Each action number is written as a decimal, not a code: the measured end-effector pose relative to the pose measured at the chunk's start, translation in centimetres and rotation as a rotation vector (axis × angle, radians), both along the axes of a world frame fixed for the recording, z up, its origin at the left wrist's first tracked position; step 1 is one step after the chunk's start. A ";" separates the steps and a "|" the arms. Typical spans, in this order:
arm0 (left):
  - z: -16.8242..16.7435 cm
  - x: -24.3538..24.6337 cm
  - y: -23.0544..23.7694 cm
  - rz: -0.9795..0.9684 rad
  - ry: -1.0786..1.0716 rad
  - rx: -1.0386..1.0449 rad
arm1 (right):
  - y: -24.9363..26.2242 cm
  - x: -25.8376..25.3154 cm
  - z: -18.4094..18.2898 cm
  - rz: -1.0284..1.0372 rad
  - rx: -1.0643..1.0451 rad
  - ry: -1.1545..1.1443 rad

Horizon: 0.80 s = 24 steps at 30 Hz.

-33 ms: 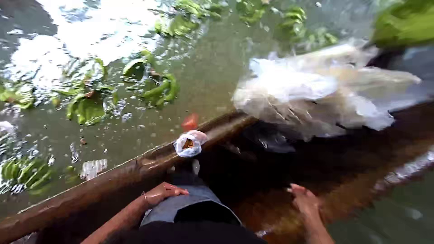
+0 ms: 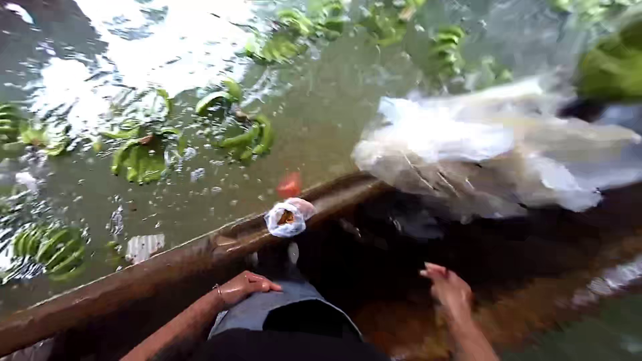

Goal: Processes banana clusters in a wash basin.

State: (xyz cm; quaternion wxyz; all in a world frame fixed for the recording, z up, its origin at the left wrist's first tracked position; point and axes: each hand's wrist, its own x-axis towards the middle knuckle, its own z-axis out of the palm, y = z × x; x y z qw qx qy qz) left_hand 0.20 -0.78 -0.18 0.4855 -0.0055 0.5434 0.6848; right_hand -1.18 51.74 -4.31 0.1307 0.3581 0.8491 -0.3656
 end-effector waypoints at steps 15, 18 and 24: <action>-2.3 -9.1 -24.2 1.024 -0.191 -0.411 | -37.1 -26.5 -1.9 0.721 0.011 -0.238; -3.3 -15.4 -27.0 1.197 -0.255 -0.358 | -40.7 -29.5 -3.5 0.818 -0.009 -0.220; -8.5 -31.2 -33.1 1.577 -0.456 -0.357 | -53.2 -32.9 -7.2 1.127 -0.063 -0.045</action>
